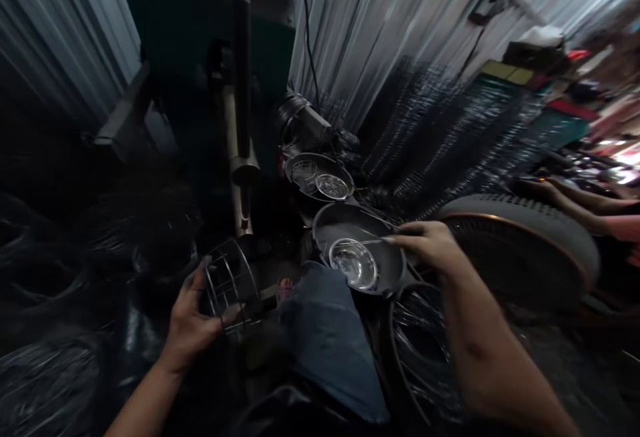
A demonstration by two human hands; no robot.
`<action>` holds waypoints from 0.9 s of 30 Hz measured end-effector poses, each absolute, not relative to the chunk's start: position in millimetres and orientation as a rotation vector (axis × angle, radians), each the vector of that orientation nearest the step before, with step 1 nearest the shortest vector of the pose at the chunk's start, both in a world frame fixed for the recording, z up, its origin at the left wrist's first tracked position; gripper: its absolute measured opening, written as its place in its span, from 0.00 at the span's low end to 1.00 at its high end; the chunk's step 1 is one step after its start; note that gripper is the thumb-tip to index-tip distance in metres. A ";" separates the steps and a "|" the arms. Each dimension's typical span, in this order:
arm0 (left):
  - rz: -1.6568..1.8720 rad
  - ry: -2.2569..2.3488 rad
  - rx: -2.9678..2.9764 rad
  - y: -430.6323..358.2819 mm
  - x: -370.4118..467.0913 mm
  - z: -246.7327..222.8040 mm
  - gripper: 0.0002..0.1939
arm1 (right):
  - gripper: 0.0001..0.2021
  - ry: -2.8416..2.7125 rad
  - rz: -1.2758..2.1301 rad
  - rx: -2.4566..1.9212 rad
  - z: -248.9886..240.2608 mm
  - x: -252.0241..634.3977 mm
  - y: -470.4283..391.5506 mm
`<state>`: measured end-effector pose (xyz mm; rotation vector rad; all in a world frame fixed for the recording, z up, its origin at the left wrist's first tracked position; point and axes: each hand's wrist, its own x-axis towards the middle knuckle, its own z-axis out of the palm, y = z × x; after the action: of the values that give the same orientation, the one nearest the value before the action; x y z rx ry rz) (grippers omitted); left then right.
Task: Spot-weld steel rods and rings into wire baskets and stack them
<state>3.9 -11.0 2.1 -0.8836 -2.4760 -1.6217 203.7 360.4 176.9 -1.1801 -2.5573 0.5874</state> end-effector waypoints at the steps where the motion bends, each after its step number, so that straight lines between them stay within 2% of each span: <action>1: -1.602 -2.456 -0.897 -6.8 -2.3 4.9 0.47 | 0.19 -2.553 0.841 -1.088 172.3 171.0 354.9; 3: -1.551 -2.449 -0.902 0.6 -11.5 8.4 0.48 | 0.19 -2.532 1.233 -0.921 159.6 115.2 342.5; 5: -1.499 -2.463 -0.884 5.7 -17.5 9.9 0.47 | 0.19 -2.536 1.482 -0.764 146.0 74.7 329.9; 10: -1.345 -2.465 -0.937 10.7 -28.4 13.0 0.47 | 0.17 -2.536 1.837 -0.652 125.3 29.3 308.8; 15: -1.317 -2.401 -0.998 15.2 -38.3 17.1 0.45 | 0.16 -2.524 1.892 -0.689 119.5 18.9 306.1; 27: -1.389 -2.332 -0.998 19.1 -45.6 17.5 0.48 | 0.16 -2.471 1.887 -0.686 119.4 6.8 305.9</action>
<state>-45.6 19.1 17.5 -0.9976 -2.3316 -1.3888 6.8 305.9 119.4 -0.6863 -2.4710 1.8866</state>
